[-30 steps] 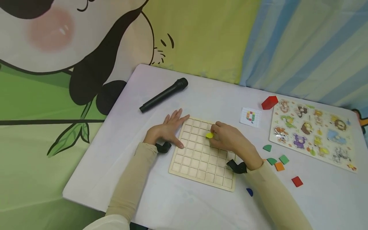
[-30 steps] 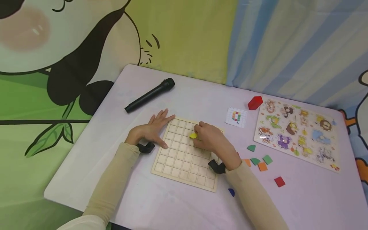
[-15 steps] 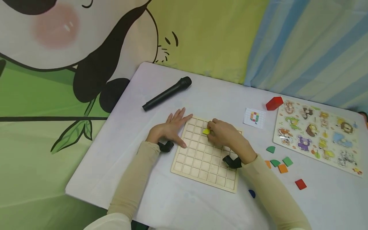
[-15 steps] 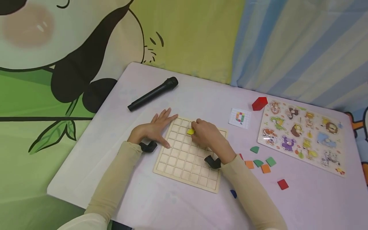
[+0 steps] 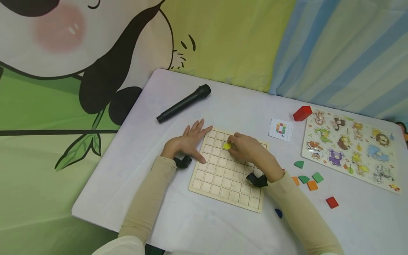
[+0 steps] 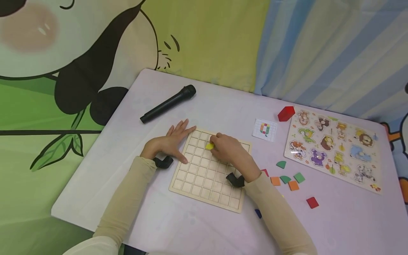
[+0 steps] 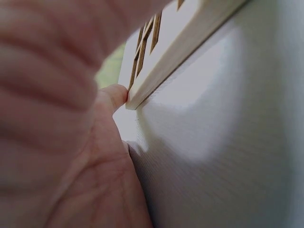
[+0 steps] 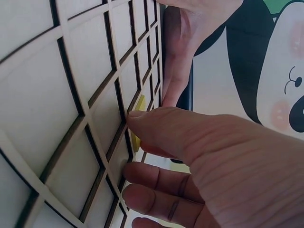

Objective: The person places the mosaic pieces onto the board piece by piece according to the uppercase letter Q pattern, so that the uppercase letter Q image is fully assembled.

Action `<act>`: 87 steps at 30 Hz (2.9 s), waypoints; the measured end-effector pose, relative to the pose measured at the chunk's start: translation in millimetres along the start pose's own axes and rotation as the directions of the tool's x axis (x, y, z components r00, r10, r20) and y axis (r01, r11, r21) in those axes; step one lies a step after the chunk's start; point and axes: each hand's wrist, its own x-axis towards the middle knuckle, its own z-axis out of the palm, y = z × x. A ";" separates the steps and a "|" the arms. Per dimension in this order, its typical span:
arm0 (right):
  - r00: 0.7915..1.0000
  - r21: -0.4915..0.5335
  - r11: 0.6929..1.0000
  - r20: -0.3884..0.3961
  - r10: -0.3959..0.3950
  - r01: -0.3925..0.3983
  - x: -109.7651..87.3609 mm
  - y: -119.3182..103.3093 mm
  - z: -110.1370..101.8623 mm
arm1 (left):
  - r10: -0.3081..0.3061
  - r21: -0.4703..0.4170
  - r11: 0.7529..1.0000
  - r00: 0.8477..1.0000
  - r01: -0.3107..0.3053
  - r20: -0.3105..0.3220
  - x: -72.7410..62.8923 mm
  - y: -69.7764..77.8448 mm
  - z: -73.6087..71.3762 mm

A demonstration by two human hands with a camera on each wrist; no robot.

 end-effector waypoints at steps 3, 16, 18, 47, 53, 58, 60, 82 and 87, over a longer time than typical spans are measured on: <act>1.000 0.008 1.000 -0.008 0.002 -0.002 -3.4 2.3 1.3 | 0.006 -0.004 1.000 1.000 -0.006 0.003 0.9 2.1 0.3; 0.998 0.015 1.000 -0.056 0.023 -0.022 -13.4 5.2 5.7 | 0.004 -0.013 1.000 1.000 -0.004 -0.006 0.3 -0.1 8.8; 0.997 0.017 0.999 -0.055 0.045 -0.044 -16.9 6.5 4.0 | 0.005 -0.012 1.000 1.000 -0.005 -0.013 0.0 -1.5 9.7; 0.907 0.058 0.930 -0.210 0.366 -0.362 -145.8 75.5 16.8 | 0.031 0.007 1.000 0.998 -0.031 -0.048 -0.4 0.4 3.3; 0.900 0.051 0.936 -0.264 0.348 -0.347 -160.7 79.5 27.2 | 0.018 0.005 1.000 0.999 -0.018 -0.041 -2.2 1.2 2.8; 0.898 0.052 0.943 -0.293 0.328 -0.328 -164.2 79.2 31.8 | 0.016 0.002 1.000 0.999 -0.016 -0.050 -1.5 0.6 3.8; 0.901 0.057 0.945 -0.288 0.326 -0.323 -164.8 79.2 33.2 | 0.018 0.001 1.000 0.998 -0.018 -0.055 -1.5 0.0 4.3; 0.910 0.104 0.935 -0.216 0.354 -0.339 -167.1 78.1 35.2 | 0.020 -0.019 1.000 0.998 -0.021 -0.051 -2.9 1.0 5.6; 0.911 0.108 0.933 -0.202 0.360 -0.344 -165.4 78.4 34.4 | 0.030 -0.029 0.999 0.998 -0.032 -0.056 -4.0 -0.6 5.9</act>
